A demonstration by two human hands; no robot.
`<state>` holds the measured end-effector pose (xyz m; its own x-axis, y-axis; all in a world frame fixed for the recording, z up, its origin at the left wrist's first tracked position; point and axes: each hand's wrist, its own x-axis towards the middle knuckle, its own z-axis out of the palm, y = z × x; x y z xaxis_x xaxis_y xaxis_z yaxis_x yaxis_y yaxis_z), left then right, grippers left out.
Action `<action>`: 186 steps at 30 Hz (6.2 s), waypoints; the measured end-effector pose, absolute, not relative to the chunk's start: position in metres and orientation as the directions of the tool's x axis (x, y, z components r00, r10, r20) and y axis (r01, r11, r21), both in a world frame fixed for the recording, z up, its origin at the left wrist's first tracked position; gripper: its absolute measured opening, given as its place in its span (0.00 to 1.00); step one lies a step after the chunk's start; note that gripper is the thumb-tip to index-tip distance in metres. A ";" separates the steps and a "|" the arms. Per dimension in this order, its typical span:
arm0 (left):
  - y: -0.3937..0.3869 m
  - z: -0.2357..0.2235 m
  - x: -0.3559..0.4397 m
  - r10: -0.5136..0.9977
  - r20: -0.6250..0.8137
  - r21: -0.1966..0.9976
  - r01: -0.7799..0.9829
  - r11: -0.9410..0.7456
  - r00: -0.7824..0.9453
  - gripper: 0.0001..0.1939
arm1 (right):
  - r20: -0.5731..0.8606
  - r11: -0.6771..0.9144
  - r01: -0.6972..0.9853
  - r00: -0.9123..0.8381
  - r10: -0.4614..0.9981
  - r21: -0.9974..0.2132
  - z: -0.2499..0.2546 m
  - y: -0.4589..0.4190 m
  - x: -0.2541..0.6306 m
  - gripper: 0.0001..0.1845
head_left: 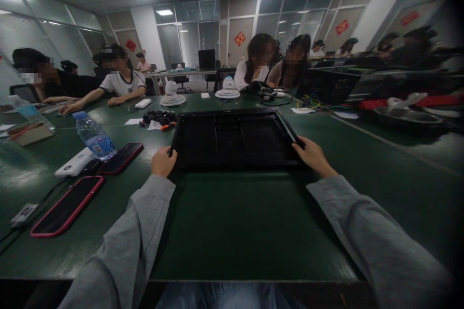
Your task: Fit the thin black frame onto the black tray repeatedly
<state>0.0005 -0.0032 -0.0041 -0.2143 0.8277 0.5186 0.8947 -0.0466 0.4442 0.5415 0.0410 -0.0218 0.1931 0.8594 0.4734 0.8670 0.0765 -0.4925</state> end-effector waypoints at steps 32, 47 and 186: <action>-0.010 0.014 0.007 0.951 0.243 0.204 0.968 0.143 -0.192 0.21 | 0.382 -0.064 0.928 0.212 0.900 -0.366 -0.023 0.032 0.525 0.28; -0.014 0.017 0.009 0.944 0.247 0.153 0.971 0.184 -0.218 0.23 | 0.367 0.006 0.892 0.180 0.913 -0.452 -0.022 0.043 0.539 0.24; -0.041 -0.013 0.125 0.796 0.448 -0.006 0.892 -0.453 0.407 0.26 | 0.400 0.490 0.871 -0.437 0.805 -0.035 -0.017 -0.037 0.320 0.31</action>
